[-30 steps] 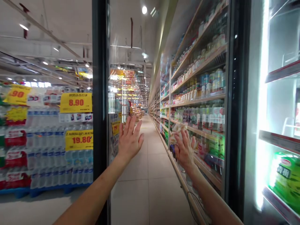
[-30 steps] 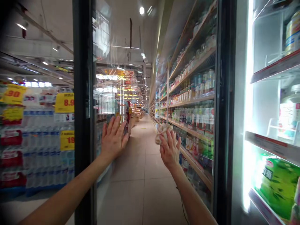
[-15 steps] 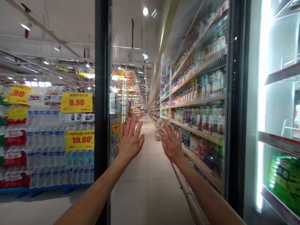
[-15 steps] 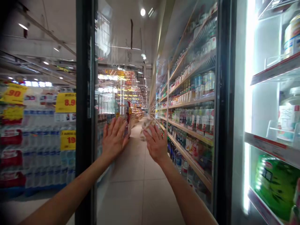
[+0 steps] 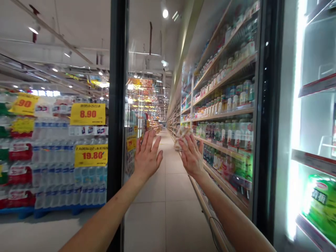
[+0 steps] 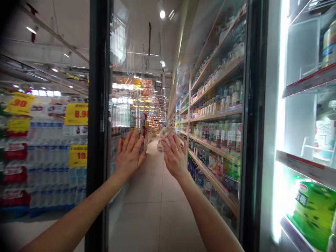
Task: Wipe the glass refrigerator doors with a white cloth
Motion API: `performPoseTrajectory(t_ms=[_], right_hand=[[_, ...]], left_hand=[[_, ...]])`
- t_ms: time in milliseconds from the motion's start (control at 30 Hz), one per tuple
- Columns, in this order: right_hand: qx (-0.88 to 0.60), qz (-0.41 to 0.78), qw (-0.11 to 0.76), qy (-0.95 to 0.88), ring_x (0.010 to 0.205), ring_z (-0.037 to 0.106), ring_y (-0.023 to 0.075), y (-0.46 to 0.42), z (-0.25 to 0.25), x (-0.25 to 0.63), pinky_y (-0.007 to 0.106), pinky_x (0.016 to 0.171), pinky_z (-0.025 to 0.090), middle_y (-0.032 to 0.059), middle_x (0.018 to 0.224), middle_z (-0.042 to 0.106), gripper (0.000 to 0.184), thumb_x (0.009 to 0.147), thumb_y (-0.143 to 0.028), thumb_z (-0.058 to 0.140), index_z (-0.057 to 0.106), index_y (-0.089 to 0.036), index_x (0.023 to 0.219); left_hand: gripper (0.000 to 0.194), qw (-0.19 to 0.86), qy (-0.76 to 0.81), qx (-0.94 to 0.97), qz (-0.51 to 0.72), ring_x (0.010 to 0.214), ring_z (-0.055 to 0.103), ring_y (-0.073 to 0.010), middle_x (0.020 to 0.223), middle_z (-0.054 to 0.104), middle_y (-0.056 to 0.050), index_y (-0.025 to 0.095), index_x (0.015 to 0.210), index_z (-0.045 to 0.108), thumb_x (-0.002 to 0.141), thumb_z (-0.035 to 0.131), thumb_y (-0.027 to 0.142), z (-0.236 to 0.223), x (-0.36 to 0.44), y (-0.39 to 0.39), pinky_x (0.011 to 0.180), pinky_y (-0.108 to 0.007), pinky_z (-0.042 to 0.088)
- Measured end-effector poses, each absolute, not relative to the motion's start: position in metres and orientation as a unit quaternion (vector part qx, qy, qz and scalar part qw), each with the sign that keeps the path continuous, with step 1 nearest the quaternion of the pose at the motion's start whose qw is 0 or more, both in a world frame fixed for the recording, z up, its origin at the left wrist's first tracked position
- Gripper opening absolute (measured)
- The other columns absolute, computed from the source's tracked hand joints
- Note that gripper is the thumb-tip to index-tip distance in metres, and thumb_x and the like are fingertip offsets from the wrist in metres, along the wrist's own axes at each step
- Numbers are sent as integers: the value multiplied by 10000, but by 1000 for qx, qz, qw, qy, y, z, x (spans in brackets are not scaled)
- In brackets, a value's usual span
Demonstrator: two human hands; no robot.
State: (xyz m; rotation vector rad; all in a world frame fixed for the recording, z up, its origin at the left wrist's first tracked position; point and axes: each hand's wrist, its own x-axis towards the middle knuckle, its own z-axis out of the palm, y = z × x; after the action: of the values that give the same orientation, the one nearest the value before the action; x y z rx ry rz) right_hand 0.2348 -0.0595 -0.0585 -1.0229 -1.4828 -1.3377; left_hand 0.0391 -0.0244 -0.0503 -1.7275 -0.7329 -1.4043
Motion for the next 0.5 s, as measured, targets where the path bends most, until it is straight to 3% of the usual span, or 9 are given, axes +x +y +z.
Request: performPoseTrajectory(t_ms=[233, 300, 433, 500], right_hand=[[-501, -488, 600, -389, 1303, 300, 262, -59, -27, 278, 549, 1035, 182, 138, 1389, 363, 465, 855, -255, 346, 382, -214, 1317], [-487, -498, 571, -434, 1314, 280, 249, -59, -31, 261, 525, 1048, 182, 121, 1391, 366, 462, 852, -247, 354, 390, -220, 1311], [-409, -537, 420, -606, 1328, 253, 201, -61, -53, 222, 466, 1084, 143, 45, 1379, 402, 455, 829, -225, 410, 421, -276, 1280], [-402, -548, 410, -609, 1321, 271, 193, -61, -55, 226, 468, 1085, 129, 44, 1365, 421, 443, 828, -227, 414, 434, -282, 1267]], left_hand=[[516, 379, -289, -680, -557, 1337, 201, -234, 1406, 320, -106, 204, 1302, 385, 802, 497, 272, -50, 39, -25, 1080, -464, 151], [512, 383, -286, -678, -558, 1336, 205, -235, 1403, 327, -107, 202, 1300, 388, 804, 496, 272, -51, 40, -24, 1079, -465, 149], [503, 389, -284, -678, -556, 1336, 205, -238, 1399, 331, -116, 192, 1294, 398, 808, 496, 281, -51, 40, -23, 1078, -468, 152], [502, 387, -285, -679, -555, 1337, 201, -236, 1402, 326, -115, 193, 1293, 399, 808, 496, 280, -51, 39, -24, 1078, -467, 153]])
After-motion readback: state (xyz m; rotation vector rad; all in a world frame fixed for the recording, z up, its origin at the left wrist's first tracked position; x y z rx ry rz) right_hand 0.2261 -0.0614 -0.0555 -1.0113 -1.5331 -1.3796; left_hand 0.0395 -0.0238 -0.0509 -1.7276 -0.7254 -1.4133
